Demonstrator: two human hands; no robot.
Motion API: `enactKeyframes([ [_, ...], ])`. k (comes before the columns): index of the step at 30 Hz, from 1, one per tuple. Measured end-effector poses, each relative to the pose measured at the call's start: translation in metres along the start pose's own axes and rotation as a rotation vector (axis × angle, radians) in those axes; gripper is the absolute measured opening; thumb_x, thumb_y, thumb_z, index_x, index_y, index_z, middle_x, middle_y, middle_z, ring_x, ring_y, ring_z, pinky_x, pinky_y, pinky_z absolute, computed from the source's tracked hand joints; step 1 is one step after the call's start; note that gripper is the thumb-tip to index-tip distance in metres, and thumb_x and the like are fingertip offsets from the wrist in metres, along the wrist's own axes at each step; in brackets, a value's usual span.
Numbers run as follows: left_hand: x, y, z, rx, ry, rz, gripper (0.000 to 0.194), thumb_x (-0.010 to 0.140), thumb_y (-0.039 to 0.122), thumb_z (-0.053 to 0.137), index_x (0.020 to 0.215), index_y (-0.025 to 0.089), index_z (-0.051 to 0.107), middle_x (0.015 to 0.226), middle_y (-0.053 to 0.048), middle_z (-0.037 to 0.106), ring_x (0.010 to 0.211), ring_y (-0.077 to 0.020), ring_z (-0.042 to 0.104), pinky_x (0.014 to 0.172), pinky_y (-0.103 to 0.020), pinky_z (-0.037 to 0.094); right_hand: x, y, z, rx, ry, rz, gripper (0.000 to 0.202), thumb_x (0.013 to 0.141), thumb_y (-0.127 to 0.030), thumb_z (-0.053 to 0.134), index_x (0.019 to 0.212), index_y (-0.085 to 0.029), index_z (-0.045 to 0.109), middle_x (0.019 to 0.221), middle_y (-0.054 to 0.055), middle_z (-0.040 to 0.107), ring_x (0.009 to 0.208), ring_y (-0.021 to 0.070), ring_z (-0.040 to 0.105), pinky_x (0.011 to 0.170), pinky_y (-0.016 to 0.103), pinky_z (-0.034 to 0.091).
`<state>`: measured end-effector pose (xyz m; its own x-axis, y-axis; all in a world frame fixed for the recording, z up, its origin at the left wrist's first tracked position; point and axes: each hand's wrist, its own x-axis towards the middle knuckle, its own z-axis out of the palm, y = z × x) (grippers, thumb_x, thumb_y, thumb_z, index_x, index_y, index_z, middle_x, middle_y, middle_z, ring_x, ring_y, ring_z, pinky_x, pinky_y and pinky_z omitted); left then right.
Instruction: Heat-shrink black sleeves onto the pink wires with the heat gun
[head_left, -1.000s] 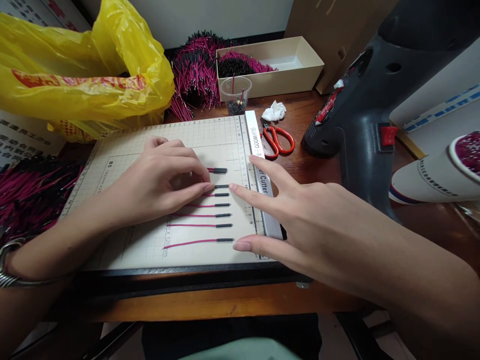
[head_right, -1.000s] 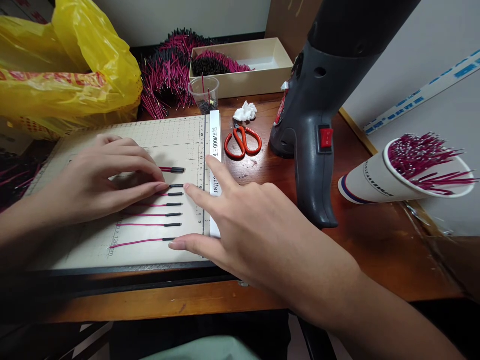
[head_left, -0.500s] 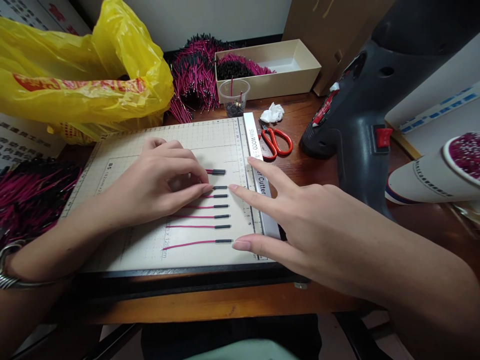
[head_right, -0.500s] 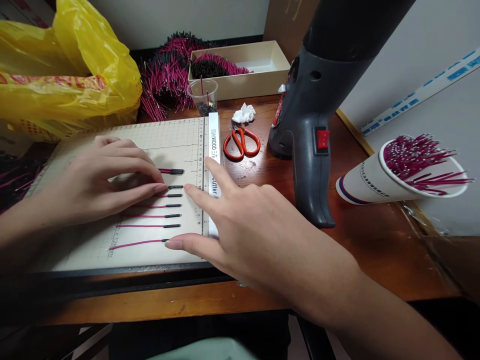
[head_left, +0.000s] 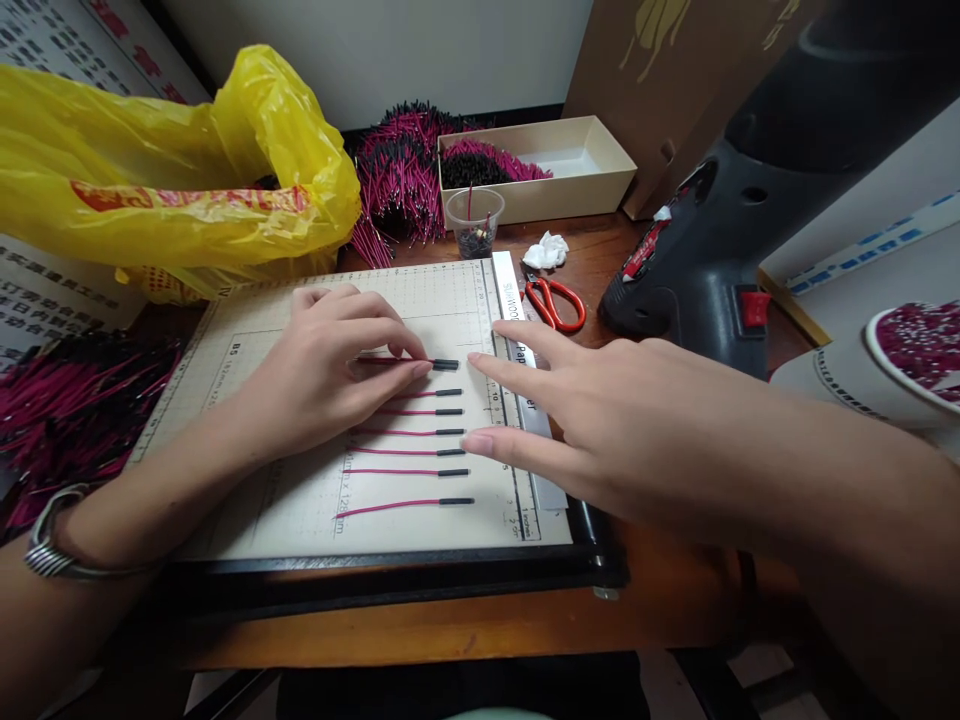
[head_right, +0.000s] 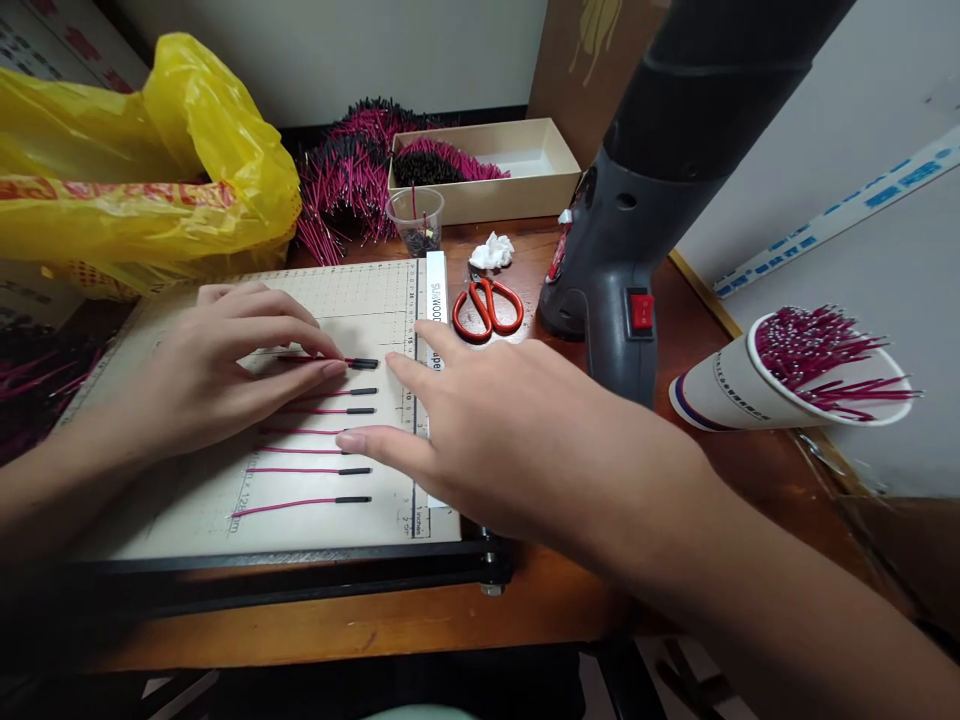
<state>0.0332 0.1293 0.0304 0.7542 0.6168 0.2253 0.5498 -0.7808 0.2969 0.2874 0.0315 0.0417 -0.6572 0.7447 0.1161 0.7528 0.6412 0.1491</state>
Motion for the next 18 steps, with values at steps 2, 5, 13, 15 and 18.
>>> enactKeyframes([
  [2, 0.001, -0.001, 0.001, -0.002, -0.003, -0.001, 0.027, 0.102, 0.041, 0.061, 0.090, 0.024, 0.078, 0.093, -0.002, 0.076, 0.090, -0.0225, 0.064, 0.087, -0.043, 0.034, 0.002, 0.005, 0.000, -0.002, -0.015, -0.061, 0.055, 0.115, -0.046, 0.026, 0.150, -0.025, 0.063, 0.138, 0.017, 0.070, 0.104, 0.0329, 0.075, 0.058, 0.031, 0.047],
  [5, 0.004, -0.002, 0.001, -0.015, -0.024, 0.000, 0.027, 0.101, 0.043, 0.062, 0.088, 0.025, 0.078, 0.091, -0.002, 0.076, 0.089, -0.0223, 0.064, 0.088, -0.043, 0.034, 0.002, 0.006, -0.001, 0.098, -0.098, 0.011, 0.061, 0.114, -0.053, 0.023, 0.152, -0.024, 0.061, 0.148, 0.018, 0.065, 0.105, 0.0323, 0.075, 0.066, 0.036, 0.055],
  [13, 0.004, -0.002, 0.002, -0.044, -0.038, 0.020, 0.025, 0.099, 0.040, 0.063, 0.085, 0.025, 0.077, 0.087, 0.000, 0.076, 0.085, -0.0206, 0.063, 0.089, -0.043, 0.032, -0.010, -0.004, 0.006, 0.111, -0.044, 0.035, 0.066, 0.113, -0.054, 0.019, 0.157, -0.022, 0.057, 0.159, 0.028, 0.052, 0.085, 0.0277, 0.079, 0.069, 0.045, 0.062],
  [15, 0.003, -0.002, 0.002, -0.051, -0.038, 0.037, 0.023, 0.099, 0.039, 0.063, 0.085, 0.026, 0.077, 0.087, 0.000, 0.076, 0.085, -0.0204, 0.063, 0.088, -0.043, 0.032, -0.011, -0.005, 0.008, 0.109, -0.021, 0.051, 0.066, 0.113, -0.054, 0.019, 0.156, -0.021, 0.058, 0.158, 0.028, 0.053, 0.087, 0.0294, 0.079, 0.067, 0.045, 0.062],
  [18, 0.003, -0.002, 0.003, -0.056, -0.048, 0.050, 0.022, 0.099, 0.037, 0.063, 0.086, 0.026, 0.077, 0.088, 0.000, 0.076, 0.085, -0.0207, 0.063, 0.086, -0.042, 0.032, -0.011, -0.006, 0.009, 0.108, -0.007, 0.061, 0.066, 0.113, -0.053, 0.019, 0.156, -0.021, 0.058, 0.159, 0.027, 0.053, 0.092, 0.0313, 0.079, 0.064, 0.045, 0.062],
])
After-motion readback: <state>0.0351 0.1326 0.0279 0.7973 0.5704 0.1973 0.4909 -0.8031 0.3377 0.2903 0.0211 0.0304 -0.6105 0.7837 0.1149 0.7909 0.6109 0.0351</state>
